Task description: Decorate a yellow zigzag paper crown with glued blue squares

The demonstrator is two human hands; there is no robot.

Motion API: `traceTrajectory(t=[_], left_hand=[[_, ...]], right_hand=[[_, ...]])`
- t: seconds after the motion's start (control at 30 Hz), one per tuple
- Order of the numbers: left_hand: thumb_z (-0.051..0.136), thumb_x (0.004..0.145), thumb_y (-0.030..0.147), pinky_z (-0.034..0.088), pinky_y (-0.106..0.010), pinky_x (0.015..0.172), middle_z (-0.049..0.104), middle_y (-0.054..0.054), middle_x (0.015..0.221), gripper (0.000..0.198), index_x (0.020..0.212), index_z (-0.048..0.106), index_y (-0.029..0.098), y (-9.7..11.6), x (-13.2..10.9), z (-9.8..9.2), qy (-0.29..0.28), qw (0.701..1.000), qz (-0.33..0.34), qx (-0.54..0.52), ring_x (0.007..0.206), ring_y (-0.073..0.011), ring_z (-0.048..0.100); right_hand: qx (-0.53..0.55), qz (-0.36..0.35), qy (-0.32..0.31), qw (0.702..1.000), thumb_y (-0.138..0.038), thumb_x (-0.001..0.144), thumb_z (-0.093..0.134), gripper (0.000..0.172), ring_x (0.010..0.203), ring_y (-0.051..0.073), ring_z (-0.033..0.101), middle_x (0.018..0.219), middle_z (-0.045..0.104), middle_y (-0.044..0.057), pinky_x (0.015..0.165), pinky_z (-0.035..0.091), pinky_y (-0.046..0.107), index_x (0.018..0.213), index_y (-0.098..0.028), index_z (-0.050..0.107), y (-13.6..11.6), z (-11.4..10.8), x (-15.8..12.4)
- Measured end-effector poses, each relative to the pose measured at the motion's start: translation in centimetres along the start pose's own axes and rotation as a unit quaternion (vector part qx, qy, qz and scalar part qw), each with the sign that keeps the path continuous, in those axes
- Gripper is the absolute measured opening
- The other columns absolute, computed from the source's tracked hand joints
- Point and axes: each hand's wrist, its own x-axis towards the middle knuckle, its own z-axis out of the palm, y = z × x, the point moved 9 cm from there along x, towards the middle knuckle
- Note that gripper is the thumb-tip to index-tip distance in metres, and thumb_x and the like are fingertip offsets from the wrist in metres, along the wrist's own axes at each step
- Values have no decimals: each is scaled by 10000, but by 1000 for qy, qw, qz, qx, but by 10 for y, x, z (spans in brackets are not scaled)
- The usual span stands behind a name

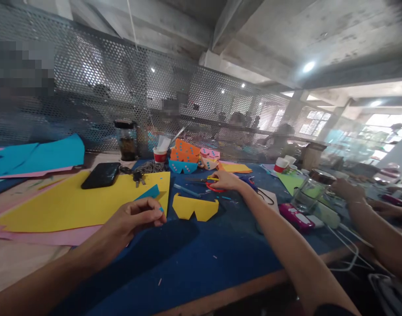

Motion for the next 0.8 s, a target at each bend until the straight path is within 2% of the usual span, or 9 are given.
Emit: traceTrajectory(t=[0.07,0.17,0.23,0.4,0.5,0.6,0.7,0.8], left_hand=[[936,747,381,554,-239,735,780,-52,794,219,748,783,224,-1,0,0,5,1000,-4,-1,771,-175,686],[929,745,369,546,-259,730,775,-59,780,212,743,778,219,3,-3,5,8,1000,-4,-2,746,-179,671],[913,758,356,539,-268,733,772,-62,778,201,736,771,215,7,-6,9,7,1000,-4,-1,730,-177,660],[909,749,349,535,-282,761,771,-61,793,200,757,759,217,8,-9,13,8,1000,-14,-9,755,-186,667],[920,733,358,529,-280,766,770,-59,785,219,760,760,211,6,-8,14,1,1000,-14,-17,755,-181,662],[919,738,354,517,-263,762,778,-55,786,217,760,759,209,6,-8,15,-7,1000,-15,-23,745,-165,650],[912,741,345,518,-266,772,780,-52,779,206,761,758,208,7,-9,16,-6,1000,-13,-25,738,-161,648],[912,725,346,527,-291,775,784,-62,777,212,755,758,203,9,-9,17,2,1000,-11,-24,734,-178,659]], right_hand=[[5,-7,-16,1000,-352,932,761,317,974,224,702,1090,769,72,797,499,271,1158,-130,745,-2,4,8],[7,-7,-47,999,-383,999,714,338,1067,252,703,1227,715,81,918,589,401,1240,-147,696,-1,12,16],[7,-3,-67,998,-398,1024,686,360,1110,265,697,1298,679,90,939,610,466,1294,-161,664,1,19,19],[19,0,-86,996,-378,1021,694,342,1100,254,702,1288,688,93,935,611,458,1284,-160,669,5,25,18],[37,-7,-74,997,-296,957,756,313,1077,244,716,1217,745,92,936,580,372,1226,-142,714,4,21,16],[57,-10,-54,997,-212,880,780,335,1047,240,728,1178,785,109,875,542,277,1201,-119,751,2,17,12],[73,-12,-26,997,-173,843,774,300,981,236,735,1119,802,117,817,531,267,1136,-109,776,-2,12,8],[87,-21,41,995,-154,860,732,241,1036,259,713,1145,781,140,883,516,308,1091,-105,780,-15,-6,0]])
